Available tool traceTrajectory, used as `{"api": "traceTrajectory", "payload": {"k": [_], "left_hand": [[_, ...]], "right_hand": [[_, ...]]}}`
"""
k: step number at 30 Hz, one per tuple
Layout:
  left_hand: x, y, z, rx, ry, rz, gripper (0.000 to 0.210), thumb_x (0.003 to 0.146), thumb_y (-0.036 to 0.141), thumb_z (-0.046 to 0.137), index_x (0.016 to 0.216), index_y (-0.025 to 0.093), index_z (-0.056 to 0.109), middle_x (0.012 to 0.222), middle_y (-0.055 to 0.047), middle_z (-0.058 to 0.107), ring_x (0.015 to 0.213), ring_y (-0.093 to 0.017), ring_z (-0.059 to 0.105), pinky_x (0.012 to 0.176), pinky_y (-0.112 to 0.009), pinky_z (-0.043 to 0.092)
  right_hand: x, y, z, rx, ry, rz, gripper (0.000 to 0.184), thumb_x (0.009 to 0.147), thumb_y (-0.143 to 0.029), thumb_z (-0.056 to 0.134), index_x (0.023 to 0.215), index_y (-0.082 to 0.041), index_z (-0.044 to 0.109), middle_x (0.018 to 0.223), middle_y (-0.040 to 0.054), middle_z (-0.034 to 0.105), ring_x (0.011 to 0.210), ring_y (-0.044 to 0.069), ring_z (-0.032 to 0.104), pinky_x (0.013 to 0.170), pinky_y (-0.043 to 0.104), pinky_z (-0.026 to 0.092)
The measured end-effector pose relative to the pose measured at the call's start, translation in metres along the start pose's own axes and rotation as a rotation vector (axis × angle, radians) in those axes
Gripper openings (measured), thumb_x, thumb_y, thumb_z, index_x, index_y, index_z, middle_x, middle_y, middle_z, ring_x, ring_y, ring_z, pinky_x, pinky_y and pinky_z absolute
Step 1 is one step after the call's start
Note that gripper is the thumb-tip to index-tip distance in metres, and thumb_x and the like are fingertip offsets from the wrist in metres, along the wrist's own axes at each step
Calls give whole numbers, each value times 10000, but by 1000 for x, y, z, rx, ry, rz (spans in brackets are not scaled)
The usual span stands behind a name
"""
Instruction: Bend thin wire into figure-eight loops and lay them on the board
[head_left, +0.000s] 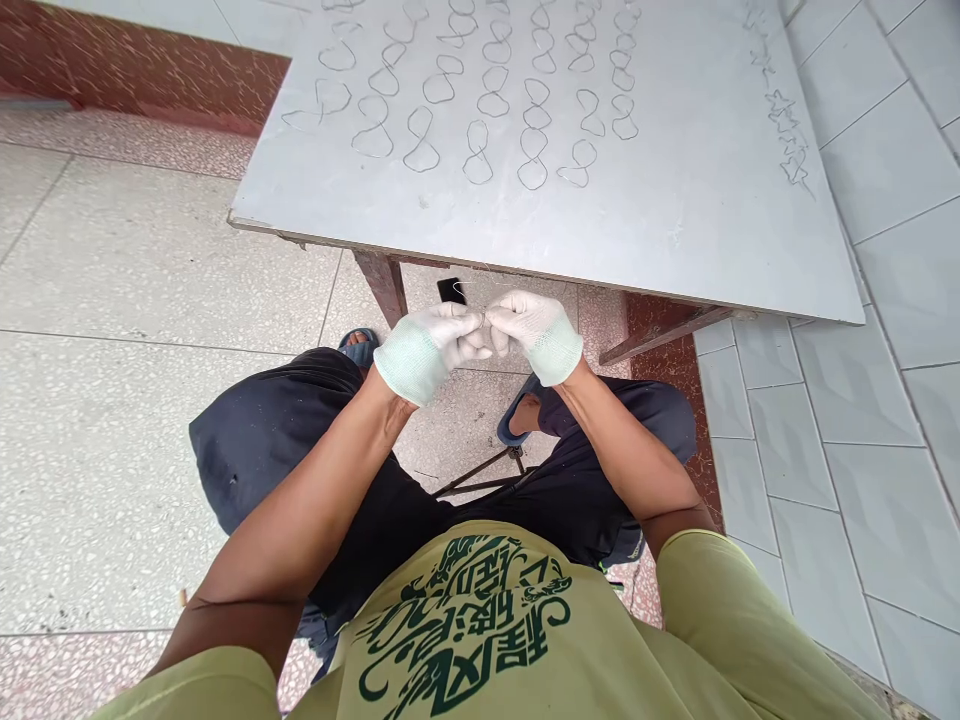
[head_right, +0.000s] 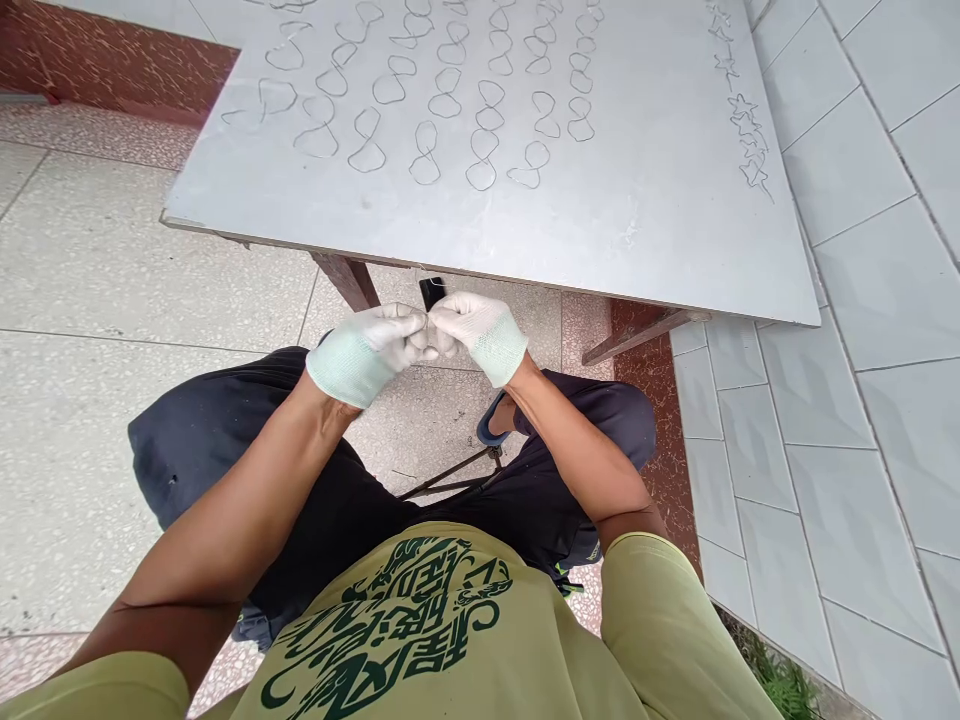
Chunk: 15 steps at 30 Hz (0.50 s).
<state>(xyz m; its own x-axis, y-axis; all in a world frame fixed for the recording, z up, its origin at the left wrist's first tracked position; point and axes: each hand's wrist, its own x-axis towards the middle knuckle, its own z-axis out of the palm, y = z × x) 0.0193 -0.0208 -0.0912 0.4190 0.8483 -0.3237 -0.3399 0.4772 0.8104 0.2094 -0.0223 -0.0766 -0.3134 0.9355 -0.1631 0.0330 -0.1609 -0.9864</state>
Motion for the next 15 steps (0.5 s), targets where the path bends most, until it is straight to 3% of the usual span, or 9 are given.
{"api": "traceTrajectory", "payload": {"k": [6, 11, 15], "left_hand": [[-6, 8, -8, 106, 132, 174, 355, 769, 422, 978, 933, 158, 807, 942, -112, 868, 751, -212, 796, 822, -371, 659], [-9, 7, -1, 253, 262, 190, 419, 776, 508, 987, 909, 163, 792, 912, -122, 866, 822, -238, 811, 837, -367, 643], [-13, 7, 5, 404, 349, 242, 308, 850, 448, 942, 896, 173, 810, 949, -103, 871, 822, -205, 782, 820, -325, 616]], "right_hand": [[1, -1, -7, 50, 88, 13, 203, 970, -346, 775, 819, -223, 719, 583, -56, 666, 529, 102, 547, 578, 243, 476], [4, 13, -8, 103, 63, -31, 201, 946, -376, 808, 841, -218, 740, 622, -55, 694, 535, 97, 568, 571, 241, 482], [7, 17, -8, 86, 58, -10, 229, 929, -375, 846, 800, -220, 738, 639, -44, 710, 544, 95, 575, 576, 240, 500]]}}
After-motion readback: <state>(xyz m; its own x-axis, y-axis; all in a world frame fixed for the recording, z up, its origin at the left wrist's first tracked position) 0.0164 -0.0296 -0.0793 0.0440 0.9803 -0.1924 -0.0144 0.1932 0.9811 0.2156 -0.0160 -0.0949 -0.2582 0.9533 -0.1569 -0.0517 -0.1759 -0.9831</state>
